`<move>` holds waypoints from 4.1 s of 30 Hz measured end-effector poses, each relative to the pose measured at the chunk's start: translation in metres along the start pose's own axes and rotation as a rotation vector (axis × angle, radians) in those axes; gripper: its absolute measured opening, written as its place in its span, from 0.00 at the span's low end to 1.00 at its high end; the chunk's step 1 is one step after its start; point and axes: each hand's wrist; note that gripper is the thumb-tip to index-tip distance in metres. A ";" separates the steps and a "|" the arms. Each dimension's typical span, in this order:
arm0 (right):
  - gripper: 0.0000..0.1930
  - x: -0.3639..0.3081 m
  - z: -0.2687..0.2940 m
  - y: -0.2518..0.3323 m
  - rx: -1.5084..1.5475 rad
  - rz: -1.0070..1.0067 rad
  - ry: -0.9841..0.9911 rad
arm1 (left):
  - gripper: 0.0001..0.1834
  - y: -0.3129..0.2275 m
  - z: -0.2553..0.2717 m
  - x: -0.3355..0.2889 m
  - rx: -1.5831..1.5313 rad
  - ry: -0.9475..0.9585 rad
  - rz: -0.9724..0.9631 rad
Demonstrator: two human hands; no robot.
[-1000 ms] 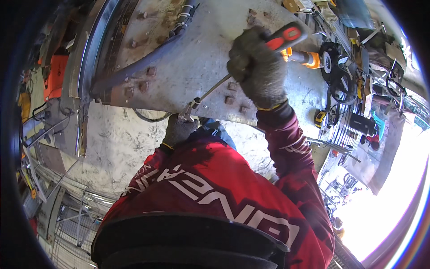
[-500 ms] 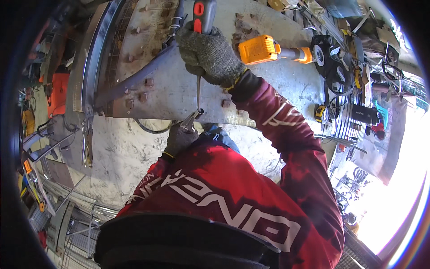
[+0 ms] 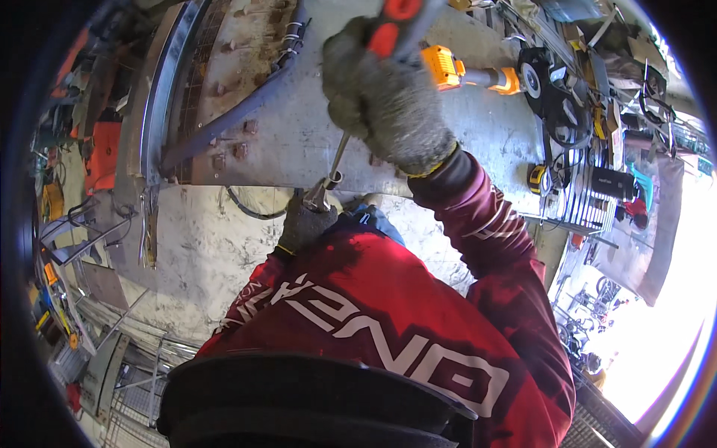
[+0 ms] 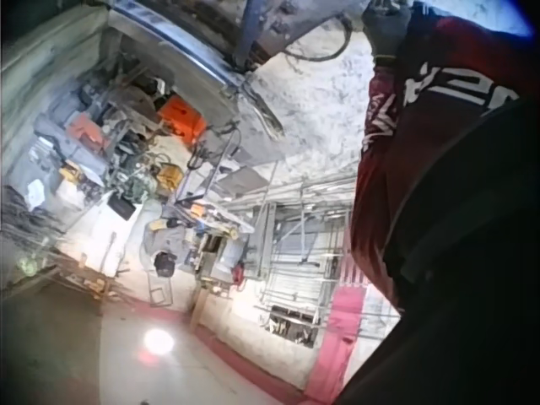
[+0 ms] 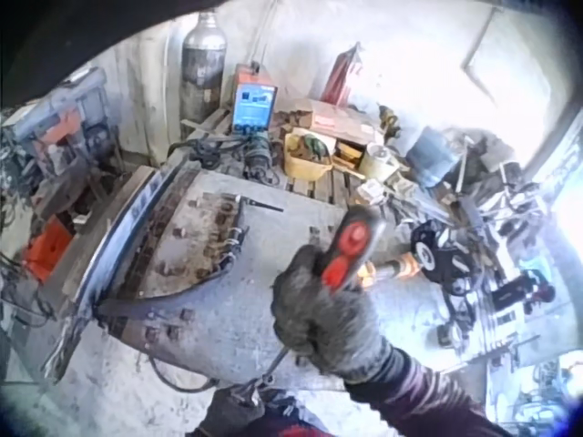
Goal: Grinding metal tubes and checking the fit of components during fabrication.
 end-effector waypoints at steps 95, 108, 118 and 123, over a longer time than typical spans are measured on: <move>0.28 -0.112 0.045 -0.136 -0.628 -0.241 -0.322 | 0.14 -0.022 -0.015 0.066 -0.701 -0.087 0.333; 0.23 -0.108 0.031 -0.166 0.215 -0.299 -0.623 | 0.40 -0.057 0.001 0.002 0.121 0.193 -0.096; 0.14 -0.124 0.033 -0.183 -0.147 -0.495 -0.201 | 0.39 -0.039 0.004 -0.006 0.138 0.217 -0.037; 0.15 -0.122 0.031 -0.172 -0.203 -0.492 -0.262 | 0.43 -0.033 0.015 -0.002 -0.010 0.274 -0.088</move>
Point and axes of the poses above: each hand's wrist, its own x-axis towards the middle knuckle, its own z-axis out of the back of the hand, y = z × x, and after that the axes turned 4 degrees about -z, right-handed
